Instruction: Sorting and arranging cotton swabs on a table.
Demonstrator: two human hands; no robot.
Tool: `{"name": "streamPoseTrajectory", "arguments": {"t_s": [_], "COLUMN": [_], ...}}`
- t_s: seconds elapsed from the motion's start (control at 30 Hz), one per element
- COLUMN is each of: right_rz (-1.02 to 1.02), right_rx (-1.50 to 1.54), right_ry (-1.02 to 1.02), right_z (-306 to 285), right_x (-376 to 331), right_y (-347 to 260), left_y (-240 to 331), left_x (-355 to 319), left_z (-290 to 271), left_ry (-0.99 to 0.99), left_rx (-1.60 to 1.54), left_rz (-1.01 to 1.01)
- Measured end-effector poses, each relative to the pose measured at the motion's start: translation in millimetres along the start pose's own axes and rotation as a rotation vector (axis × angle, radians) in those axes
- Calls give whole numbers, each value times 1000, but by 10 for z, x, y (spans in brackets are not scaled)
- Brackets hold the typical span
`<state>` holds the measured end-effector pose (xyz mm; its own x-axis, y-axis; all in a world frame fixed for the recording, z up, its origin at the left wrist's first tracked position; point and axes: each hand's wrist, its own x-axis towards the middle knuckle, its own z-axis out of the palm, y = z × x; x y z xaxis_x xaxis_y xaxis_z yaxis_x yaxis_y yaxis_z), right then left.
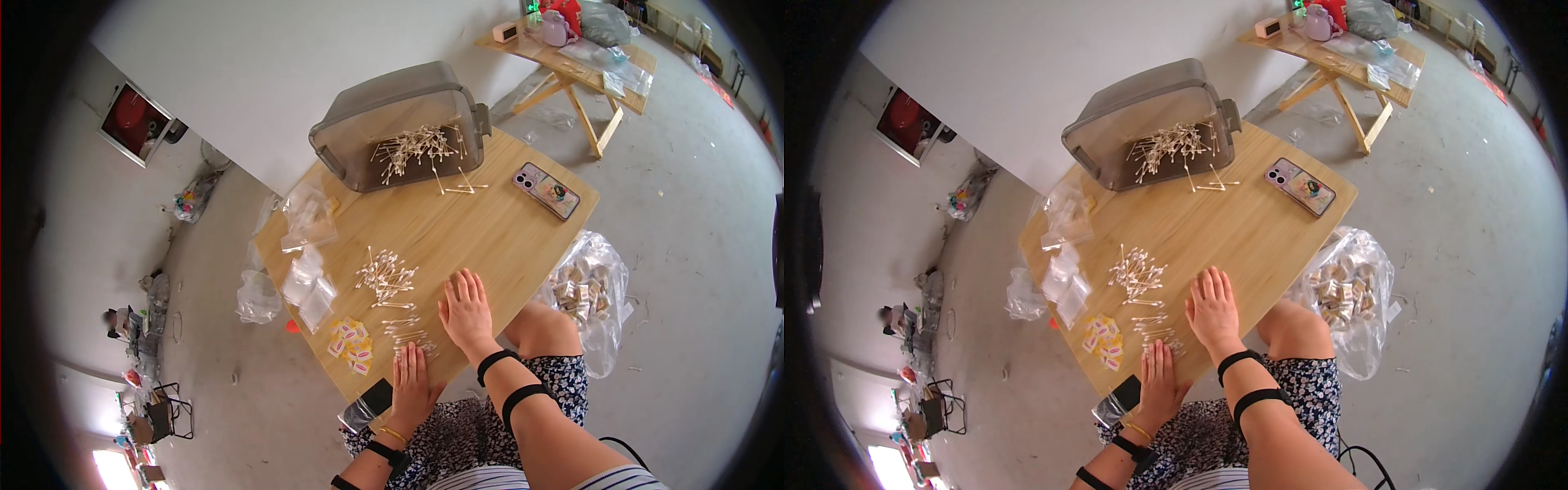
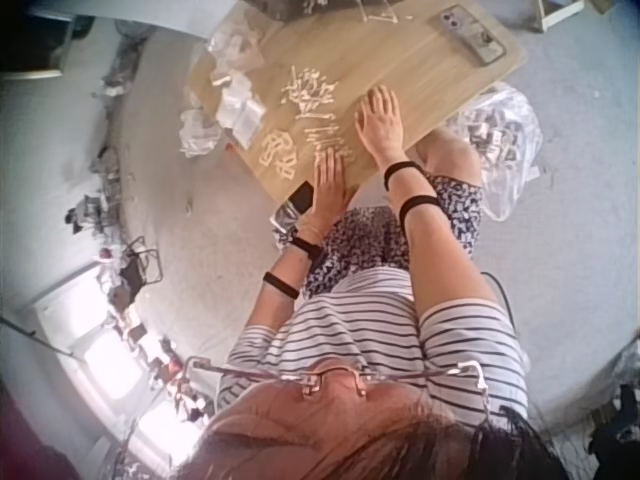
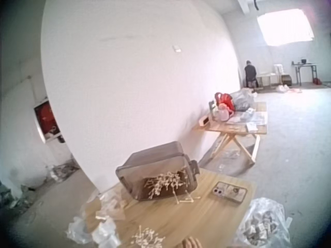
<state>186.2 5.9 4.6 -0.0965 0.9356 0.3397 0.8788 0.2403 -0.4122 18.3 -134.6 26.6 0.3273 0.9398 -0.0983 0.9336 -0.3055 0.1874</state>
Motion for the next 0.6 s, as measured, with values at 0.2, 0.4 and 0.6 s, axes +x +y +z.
{"name": "streamPoseTrajectory", "arguments": {"t_s": [0.2,0.4,0.6], "right_rz": [2,2,-2], "right_rx": [3,-16,-30], "right_ry": [0,-4,2], "right_z": [-29,-39,-18], "right_x": [-4,-5,2], "right_y": [-8,-10,7], "left_y": [-86,-204,-246], "left_x": [245,438,587], "left_z": [-23,9,-9], "left_ry": [29,63,76], "left_rx": [104,127,68], "left_rz": [-50,-75,-113]}}
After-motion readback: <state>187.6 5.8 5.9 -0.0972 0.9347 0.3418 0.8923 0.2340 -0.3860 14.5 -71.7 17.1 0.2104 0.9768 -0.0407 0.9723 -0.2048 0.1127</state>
